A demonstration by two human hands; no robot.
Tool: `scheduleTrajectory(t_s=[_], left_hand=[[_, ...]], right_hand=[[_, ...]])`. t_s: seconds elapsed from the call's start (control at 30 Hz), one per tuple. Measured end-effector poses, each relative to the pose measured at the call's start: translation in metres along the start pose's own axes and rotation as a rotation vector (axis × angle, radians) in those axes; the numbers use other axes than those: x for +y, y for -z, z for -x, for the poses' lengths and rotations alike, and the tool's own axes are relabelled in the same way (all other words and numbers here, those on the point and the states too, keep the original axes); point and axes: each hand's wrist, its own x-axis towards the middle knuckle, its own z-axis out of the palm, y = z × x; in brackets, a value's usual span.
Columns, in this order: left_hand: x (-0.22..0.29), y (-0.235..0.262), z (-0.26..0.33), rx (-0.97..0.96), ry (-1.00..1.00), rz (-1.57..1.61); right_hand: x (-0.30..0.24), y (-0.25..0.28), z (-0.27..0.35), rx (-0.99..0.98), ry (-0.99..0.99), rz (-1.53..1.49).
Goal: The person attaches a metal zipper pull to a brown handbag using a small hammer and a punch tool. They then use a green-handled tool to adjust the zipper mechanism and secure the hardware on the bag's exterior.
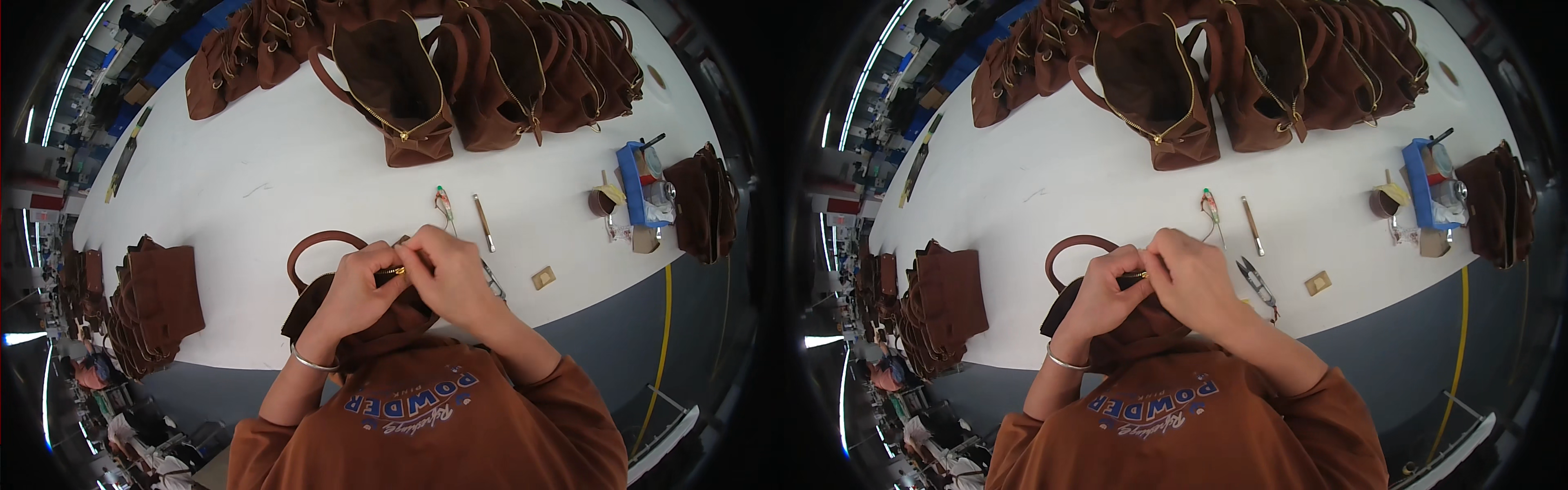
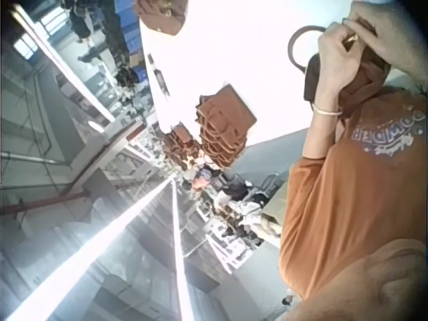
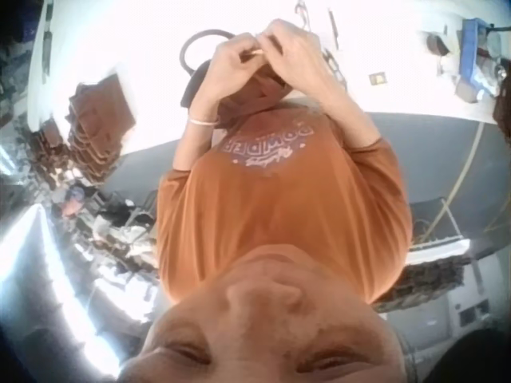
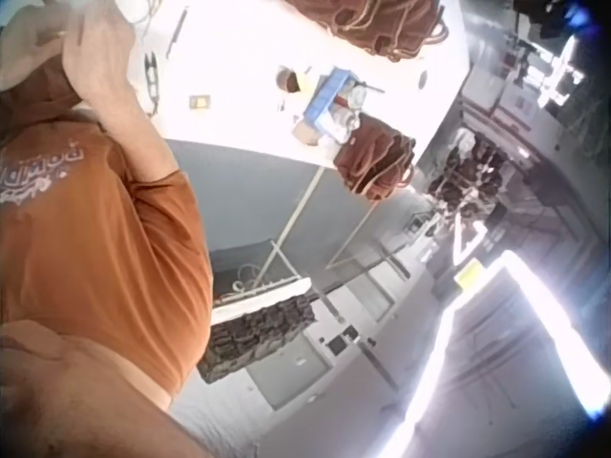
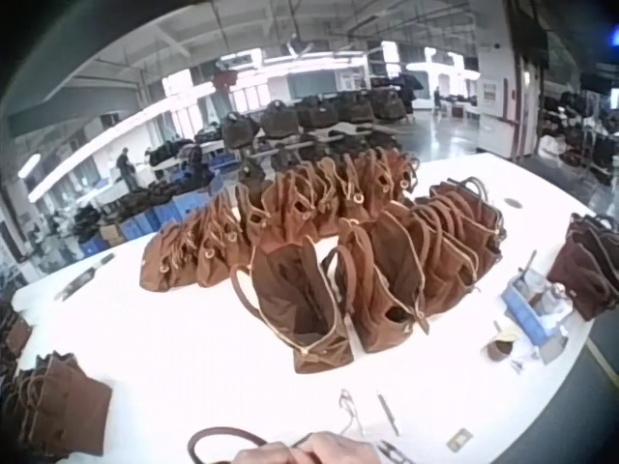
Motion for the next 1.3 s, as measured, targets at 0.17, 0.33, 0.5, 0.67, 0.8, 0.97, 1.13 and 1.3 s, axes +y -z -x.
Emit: scheduleTrajectory(t_s=[0.17,0.33,0.5,0.67,0.8,0.97,1.13,1.3], left_hand=[[0.012,0.001,0.002,-0.011,0.073,0.047],[0.007,0.000,0.001,-0.015,0.030,0.004],[0.011,0.003,0.004,0.012,0.029,0.073],[0.015,0.009,0.008,-0.003,0.008,0.072],[0.021,0.013,0.011,-0.037,0.011,0.038],[0.025,0.006,0.001,-0.106,-0.008,-0.026],[0.039,0.004,-0.013,-0.209,0.088,-0.094],[0.033,0.002,-0.018,-0.226,0.020,-0.023]], right_hand=[[0.020,0.022,-0.017,0.111,-0.365,0.105],[0.010,-0.001,0.003,0.106,-0.019,0.058],[0.047,0.051,-0.006,0.328,-0.430,-0.070],[0.091,0.087,0.022,0.393,-0.453,0.115],[0.099,0.094,0.043,0.428,-0.540,-0.006],[0.040,0.058,0.044,0.268,-0.447,-0.353],[0.015,0.024,0.034,0.168,-0.329,-0.362],[0.036,0.022,0.017,0.368,-0.184,-0.088]])
